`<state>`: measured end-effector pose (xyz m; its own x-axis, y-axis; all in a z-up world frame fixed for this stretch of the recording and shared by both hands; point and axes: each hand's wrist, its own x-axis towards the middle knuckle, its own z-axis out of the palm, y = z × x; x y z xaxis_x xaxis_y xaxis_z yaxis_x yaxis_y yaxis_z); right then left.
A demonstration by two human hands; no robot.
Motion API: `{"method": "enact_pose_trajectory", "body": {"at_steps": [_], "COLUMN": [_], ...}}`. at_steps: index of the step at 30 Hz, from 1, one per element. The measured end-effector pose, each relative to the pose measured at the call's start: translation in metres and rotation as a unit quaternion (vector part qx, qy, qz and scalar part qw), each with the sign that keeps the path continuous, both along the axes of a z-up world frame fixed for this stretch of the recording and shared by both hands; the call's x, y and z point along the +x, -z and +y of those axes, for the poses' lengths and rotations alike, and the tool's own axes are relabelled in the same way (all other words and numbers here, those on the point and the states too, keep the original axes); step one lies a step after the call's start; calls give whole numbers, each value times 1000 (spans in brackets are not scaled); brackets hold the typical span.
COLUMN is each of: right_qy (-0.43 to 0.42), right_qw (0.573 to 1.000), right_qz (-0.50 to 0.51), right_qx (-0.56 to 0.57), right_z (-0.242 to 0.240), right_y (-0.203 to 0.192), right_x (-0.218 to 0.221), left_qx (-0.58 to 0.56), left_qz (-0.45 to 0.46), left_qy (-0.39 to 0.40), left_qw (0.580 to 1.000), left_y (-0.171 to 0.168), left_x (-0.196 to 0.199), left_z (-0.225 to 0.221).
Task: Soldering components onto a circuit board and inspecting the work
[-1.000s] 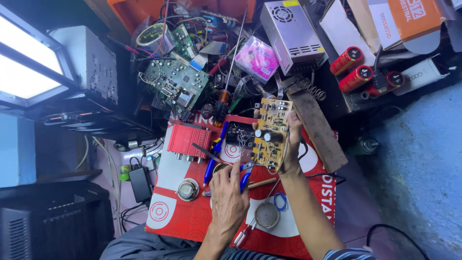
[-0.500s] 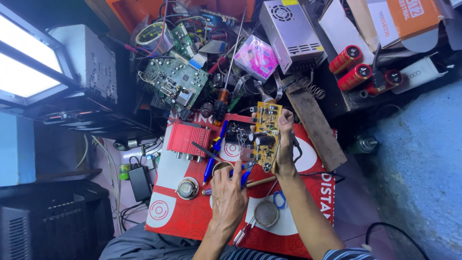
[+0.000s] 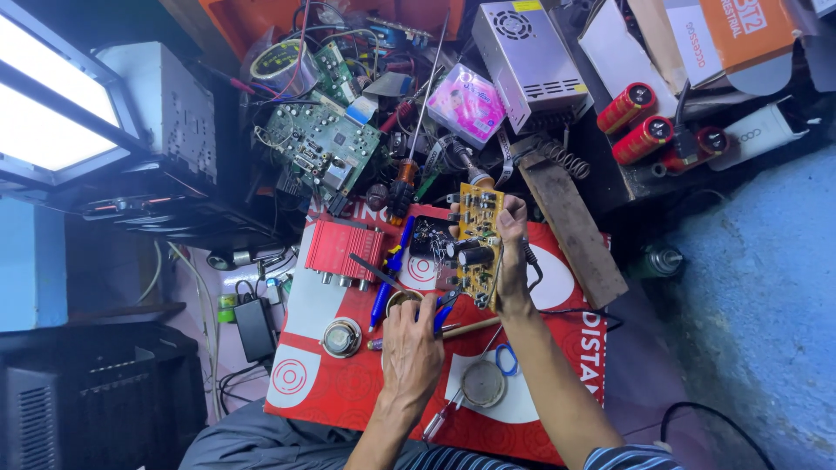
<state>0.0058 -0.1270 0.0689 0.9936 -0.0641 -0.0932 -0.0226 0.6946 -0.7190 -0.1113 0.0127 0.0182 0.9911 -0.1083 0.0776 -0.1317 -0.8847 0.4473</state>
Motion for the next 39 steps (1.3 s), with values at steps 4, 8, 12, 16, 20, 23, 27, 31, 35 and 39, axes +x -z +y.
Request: {"method": "enact_pose_trajectory", "body": {"at_steps": [4,8,12,16,20,23,27,31,35,39], "right_qy": [4,-2,15,-13,24,-10,-12,-39,-25,-15], "right_qw": [999,999,997,996,986,996,997,999,999,1000], "right_qz": [-10,2,-19,-27,-22,-9,25,-9,3,11], "right_qx": [-33,-41,-76,-87,-165,-84,-76,-14,-21,-8], "right_z": [3,0,3,-1,-2,-2,-2,-7,-5,-4], "right_y": [0,0,5,12,16,6,-1,9,5,4], "right_x": [0,-2,-2,-1,1,-2,-3,-5,-7,-5], "left_qx": [28,-5,-23,-26,-44,-50,-46,-52,-16,0], "left_qz": [-3,11,60,107,123,114,49,20,23,29], "left_qy": [1,-6,-25,-29,-35,-34,-22,-40,-33,-35], "left_qw": [1000,1000,998,994,991,992,998,998,999,999], "left_y": [16,16,22,29,23,12,14,10,4,5], "left_x": [-2,-2,-5,-6,-5,-7,-9,-9,-10,-8], "left_z": [-1,-4,-6,-7,-8,-9,-9,-12,-11,-14]}}
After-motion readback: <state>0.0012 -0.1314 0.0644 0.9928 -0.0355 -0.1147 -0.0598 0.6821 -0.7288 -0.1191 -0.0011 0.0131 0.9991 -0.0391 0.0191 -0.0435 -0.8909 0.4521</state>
